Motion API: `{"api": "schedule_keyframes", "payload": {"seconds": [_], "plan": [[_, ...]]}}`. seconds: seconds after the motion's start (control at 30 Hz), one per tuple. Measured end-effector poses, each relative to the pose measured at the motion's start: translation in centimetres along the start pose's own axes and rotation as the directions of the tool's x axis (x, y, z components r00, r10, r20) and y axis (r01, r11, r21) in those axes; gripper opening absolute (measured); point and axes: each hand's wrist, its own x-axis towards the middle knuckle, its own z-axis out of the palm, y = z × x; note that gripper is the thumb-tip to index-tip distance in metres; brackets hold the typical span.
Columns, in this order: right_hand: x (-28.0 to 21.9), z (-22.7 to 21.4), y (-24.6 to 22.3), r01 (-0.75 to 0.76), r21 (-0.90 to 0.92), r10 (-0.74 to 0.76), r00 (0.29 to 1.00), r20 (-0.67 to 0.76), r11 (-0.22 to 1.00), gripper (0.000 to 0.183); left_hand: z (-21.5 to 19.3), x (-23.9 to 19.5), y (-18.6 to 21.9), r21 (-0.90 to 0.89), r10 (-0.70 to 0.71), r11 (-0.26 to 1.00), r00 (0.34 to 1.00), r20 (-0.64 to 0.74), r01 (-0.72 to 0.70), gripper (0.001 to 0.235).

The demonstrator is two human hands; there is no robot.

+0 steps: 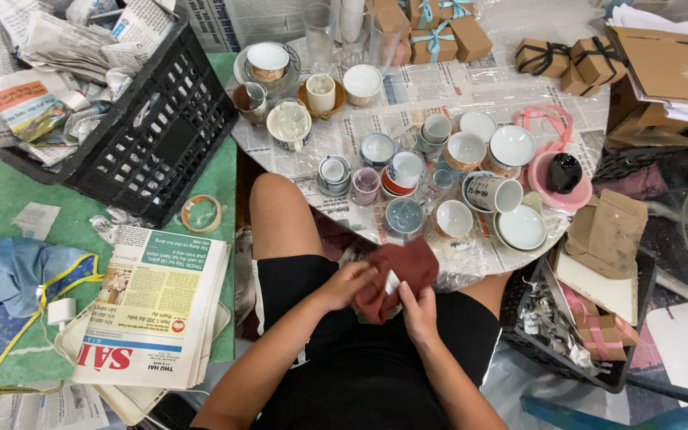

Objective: The person sits cross-legged and wipes various small ceramic cups and bowls with a reddish-brown cloth. They handle items one at a time, wiping the exterior and interior surfaces, then place them back on the table among other similar items.

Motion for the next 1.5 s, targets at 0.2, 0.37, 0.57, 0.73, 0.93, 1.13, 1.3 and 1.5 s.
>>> {"api": "schedule_keyframes", "payload": {"seconds": [0.2, 0.37, 0.57, 0.73, 0.93, 1.13, 1.3, 1.5], "plan": [[0.3, 0.6, -1.3, 0.001, 0.077, 0.002, 0.999, -0.039, 0.997, 0.048, 0.0, -0.4, 2.8, -0.307, 0.008, 0.95, 0.984, 0.179, 0.048, 0.044], [-0.2, -0.6, 0.3, -0.088, 0.433, 0.052, 0.994, 0.092, 0.897, 0.052, -0.7, -0.3, 2.8, -0.533, -0.08, 0.835, 0.988, 0.129, 0.138, 0.04], [-0.7, -1.7, 2.1, -0.122, 0.232, 0.096, 0.988, 0.12, 0.965, 0.05, -0.4, -1.0, 1.3, -0.629, -0.045, 0.768, 0.99, 0.134, 0.12, 0.041], [-0.6, -1.7, 2.1, -0.086, 0.075, 0.081, 0.994, 0.07, 0.993, 0.049, -0.4, -0.5, 2.8, -0.602, -0.147, 0.773, 0.98, 0.137, 0.2, 0.045], [0.0, 0.1, 0.7, -0.173, 0.147, 0.172, 0.985, 0.019, 0.974, 0.051, -0.4, -0.4, 2.9, -0.489, -0.011, 0.867, 0.985, 0.171, 0.094, 0.05], [-0.4, 1.6, -1.8, -0.074, -0.226, 0.094, 0.992, 0.081, 0.971, 0.043, -0.5, -0.4, 1.8, -0.333, -0.027, 0.94, 0.99, 0.141, 0.073, 0.058], [-0.1, 1.9, -1.7, -0.24, 0.24, 0.249, 0.969, -0.006, 0.941, 0.041, -0.9, -1.3, 3.4, -0.424, -0.079, 0.894, 0.982, 0.17, 0.145, 0.058], [-0.7, 0.9, -0.6, -0.236, 0.38, 0.273, 0.961, -0.046, 0.894, 0.038, -1.0, -2.0, 5.2, -0.587, 0.095, 0.807, 0.969, 0.229, 0.06, 0.047]]}}
